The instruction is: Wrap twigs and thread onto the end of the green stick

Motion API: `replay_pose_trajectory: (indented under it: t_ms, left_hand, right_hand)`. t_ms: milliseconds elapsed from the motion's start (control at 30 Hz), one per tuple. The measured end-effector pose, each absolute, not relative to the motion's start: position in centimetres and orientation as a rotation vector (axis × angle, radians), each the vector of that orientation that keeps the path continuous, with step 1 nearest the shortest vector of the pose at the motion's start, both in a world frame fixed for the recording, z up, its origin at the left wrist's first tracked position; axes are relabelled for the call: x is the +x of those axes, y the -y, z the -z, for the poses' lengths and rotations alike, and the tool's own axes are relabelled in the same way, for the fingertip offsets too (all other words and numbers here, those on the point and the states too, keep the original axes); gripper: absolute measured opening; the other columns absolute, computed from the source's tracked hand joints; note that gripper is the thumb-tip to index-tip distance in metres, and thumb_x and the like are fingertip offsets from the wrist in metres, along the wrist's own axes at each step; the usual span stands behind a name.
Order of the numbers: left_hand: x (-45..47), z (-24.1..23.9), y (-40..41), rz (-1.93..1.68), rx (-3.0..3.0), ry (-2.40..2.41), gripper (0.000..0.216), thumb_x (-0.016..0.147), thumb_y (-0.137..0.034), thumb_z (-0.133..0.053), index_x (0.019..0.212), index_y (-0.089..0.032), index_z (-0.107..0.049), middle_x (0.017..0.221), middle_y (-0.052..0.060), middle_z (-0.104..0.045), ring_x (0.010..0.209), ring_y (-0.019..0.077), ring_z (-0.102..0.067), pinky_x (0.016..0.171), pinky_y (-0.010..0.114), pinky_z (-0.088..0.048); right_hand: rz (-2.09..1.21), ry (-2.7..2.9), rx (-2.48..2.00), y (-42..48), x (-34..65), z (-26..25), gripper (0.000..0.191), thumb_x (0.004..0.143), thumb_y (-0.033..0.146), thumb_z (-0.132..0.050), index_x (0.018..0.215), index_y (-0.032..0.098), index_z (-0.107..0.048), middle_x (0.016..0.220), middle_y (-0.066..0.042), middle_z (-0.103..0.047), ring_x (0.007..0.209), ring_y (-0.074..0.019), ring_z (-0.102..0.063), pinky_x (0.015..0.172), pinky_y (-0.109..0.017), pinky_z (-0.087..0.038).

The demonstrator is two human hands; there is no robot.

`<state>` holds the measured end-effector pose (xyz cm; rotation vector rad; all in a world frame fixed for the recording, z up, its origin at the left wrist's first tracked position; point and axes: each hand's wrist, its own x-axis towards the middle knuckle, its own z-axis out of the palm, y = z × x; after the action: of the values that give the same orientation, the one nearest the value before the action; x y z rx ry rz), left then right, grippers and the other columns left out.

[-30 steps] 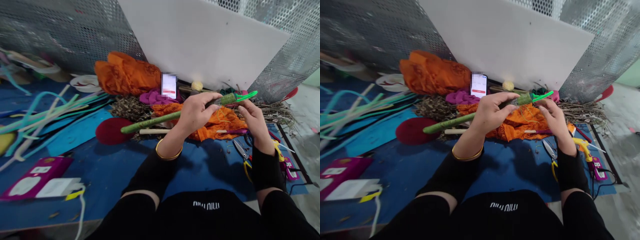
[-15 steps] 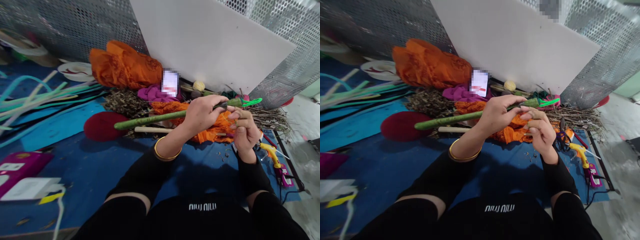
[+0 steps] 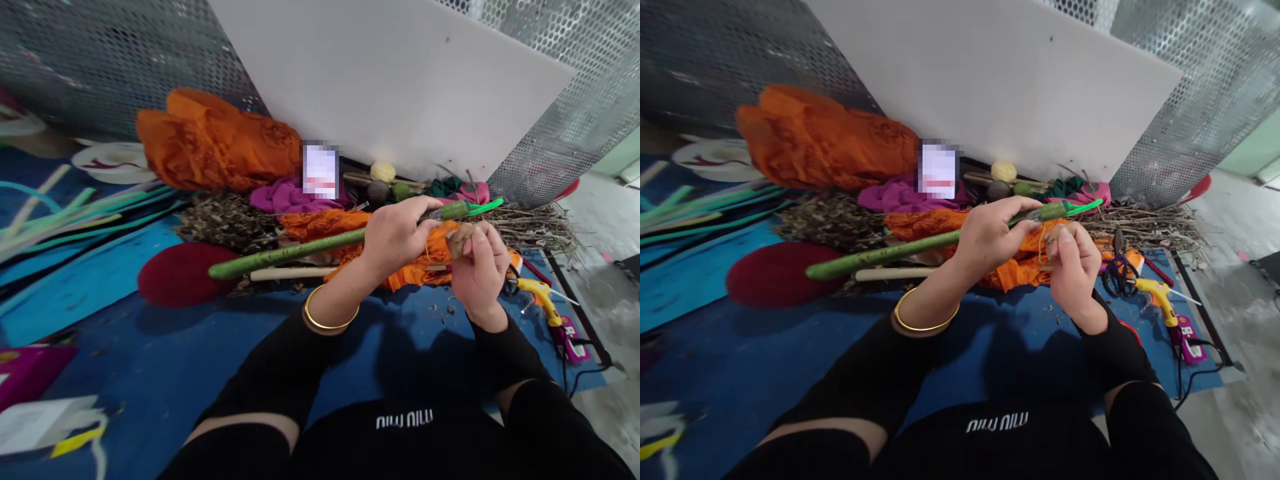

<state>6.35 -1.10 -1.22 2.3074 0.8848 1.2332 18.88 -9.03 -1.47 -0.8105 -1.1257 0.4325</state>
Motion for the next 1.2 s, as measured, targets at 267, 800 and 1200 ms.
replay_pose_trajectory:
  t_ms: [267, 800, 1200]
  left_hand:
    - [6.4, 1.2, 1.1, -1.172, 2.353, -0.914, 0.028, 0.098, -0.023, -0.063, 0.122, -0.021, -0.078, 0.119, 0.005, -0.084, 0.109, 0.0245, -0.080, 0.089, 0.031, -0.059]
    - [7.1, 1.1, 1.2, -1.037, 2.214, -0.958, 0.025, 0.090, -0.018, -0.070, 0.114, -0.020, -0.079, 0.109, 0.004, -0.086, 0.101, 0.0247, -0.080, 0.088, 0.033, -0.057]
    - [7.5, 1.6, 1.7, -1.072, 2.249, -0.955, 0.024, 0.089, -0.019, -0.070, 0.111, -0.022, -0.079, 0.111, 0.004, -0.085, 0.103, 0.0247, -0.079, 0.090, 0.034, -0.058]
  right_hand:
    - [-0.201, 1.509, -0.849, 10.2, 21.1, -0.7, 0.029, 0.105, 0.031, -0.058, 0.077, 0.026, -0.063, 0.072, 0.000, -0.066, 0.079, -0.0206, -0.070, 0.078, -0.040, -0.059]
    - [0.124, 2.014, -0.972, 10.9, 24.2, -2.3, 0.019, 0.104, 0.020, -0.058, 0.089, 0.025, -0.067, 0.086, -0.001, -0.081, 0.084, -0.0176, -0.079, 0.073, -0.030, -0.060]
    - [-0.064, 1.805, -0.968, 8.8, 25.3, -0.8, 0.022, 0.108, 0.031, -0.054, 0.091, 0.026, -0.067, 0.102, -0.002, -0.081, 0.100, -0.0207, -0.078, 0.088, -0.039, -0.063]
